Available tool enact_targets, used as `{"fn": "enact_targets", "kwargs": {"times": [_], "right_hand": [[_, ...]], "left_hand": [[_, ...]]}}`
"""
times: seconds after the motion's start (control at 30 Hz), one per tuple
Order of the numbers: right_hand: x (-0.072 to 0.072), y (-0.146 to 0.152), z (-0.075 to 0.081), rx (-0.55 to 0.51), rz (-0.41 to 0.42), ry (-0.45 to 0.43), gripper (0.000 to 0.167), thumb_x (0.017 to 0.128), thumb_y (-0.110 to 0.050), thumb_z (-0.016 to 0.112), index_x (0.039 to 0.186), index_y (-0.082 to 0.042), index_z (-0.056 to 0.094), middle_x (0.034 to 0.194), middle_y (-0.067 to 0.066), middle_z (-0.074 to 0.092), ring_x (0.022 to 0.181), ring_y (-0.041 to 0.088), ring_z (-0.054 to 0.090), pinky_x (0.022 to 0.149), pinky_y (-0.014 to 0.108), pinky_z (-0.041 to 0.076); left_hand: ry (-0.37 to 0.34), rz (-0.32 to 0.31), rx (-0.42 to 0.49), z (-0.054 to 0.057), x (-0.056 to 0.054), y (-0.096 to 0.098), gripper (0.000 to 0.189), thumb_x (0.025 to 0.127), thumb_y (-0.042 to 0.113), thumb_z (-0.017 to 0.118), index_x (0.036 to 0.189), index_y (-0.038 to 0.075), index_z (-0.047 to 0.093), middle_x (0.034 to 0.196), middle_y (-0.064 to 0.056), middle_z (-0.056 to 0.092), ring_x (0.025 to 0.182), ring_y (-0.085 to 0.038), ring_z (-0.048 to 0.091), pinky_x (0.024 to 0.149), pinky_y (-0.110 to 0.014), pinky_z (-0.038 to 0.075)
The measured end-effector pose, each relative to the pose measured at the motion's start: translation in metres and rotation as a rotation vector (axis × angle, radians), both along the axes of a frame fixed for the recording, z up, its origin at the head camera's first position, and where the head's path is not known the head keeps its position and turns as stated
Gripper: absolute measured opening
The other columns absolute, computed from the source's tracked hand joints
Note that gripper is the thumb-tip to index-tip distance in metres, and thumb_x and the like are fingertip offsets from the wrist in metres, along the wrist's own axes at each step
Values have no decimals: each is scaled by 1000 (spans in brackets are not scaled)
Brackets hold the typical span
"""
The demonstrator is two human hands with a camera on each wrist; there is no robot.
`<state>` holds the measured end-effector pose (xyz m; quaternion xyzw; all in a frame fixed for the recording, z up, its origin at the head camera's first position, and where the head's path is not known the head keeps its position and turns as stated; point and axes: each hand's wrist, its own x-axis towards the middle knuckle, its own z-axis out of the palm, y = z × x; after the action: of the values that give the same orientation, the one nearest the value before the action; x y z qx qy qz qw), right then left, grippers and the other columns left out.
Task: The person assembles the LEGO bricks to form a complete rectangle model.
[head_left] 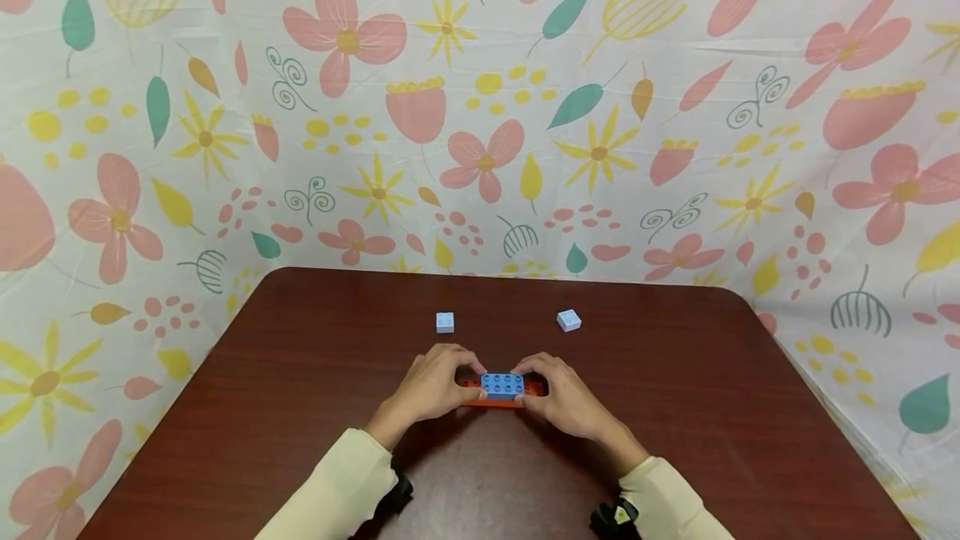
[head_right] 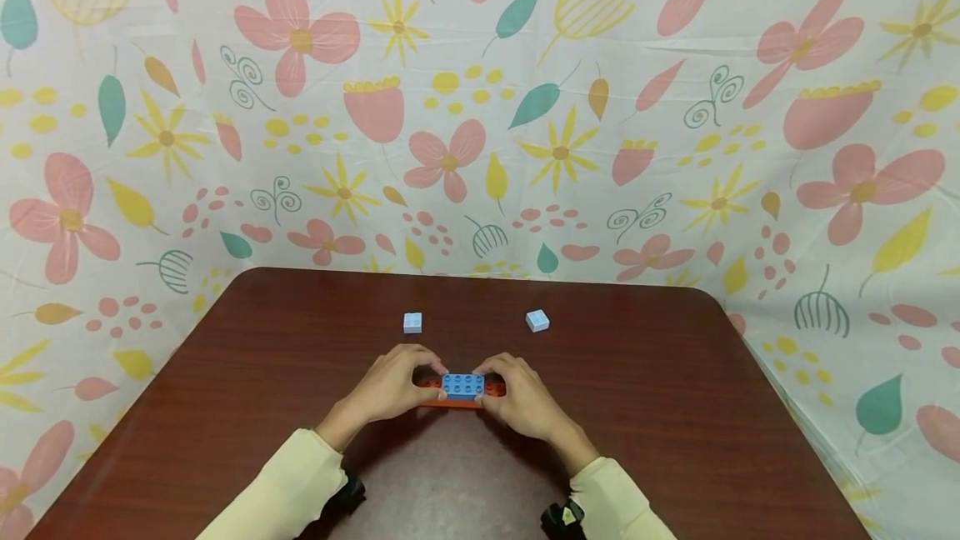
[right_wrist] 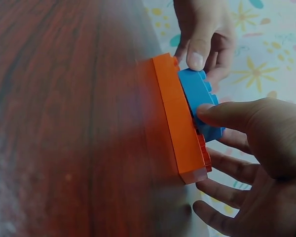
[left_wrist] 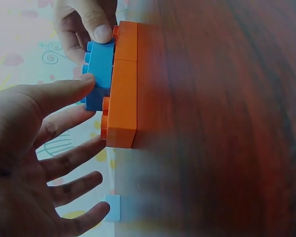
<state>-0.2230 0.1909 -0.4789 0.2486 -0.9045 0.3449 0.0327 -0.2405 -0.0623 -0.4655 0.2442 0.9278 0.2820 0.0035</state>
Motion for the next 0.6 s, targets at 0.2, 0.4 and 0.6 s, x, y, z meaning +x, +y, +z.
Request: {"fn": "enact_targets", "kwargs": {"times": [0.2,0.4,0.6], "right_hand": [[-2,3,-2,-37,21,-6,31,88,-14,81,117,-15,71,123,5,68,113,24,62,97,46,52],[-5,6,-5,-84,36,-52,31,87,-13,82,116,-15,71,123,6,68,112,25,63,96,47,53],[-6,6,-6,-73,34,-35,30,87,-16,82,115,-17,72,123,4,69,111,23,61,93,41,52]], "left_hand": [[7,-6,-5,1,-1,1,23,87,40,83,106,29,79,126,0,71,130,-33,57,99,-63,45],[-7,-12,-7,2,-1,3,22,87,41,83,106,29,78,125,1,71,127,-31,58,100,-63,45],[-18,-10,-10,2,-1,2,23,87,42,82,107,30,78,125,1,71,125,-30,58,100,-62,45]]}}
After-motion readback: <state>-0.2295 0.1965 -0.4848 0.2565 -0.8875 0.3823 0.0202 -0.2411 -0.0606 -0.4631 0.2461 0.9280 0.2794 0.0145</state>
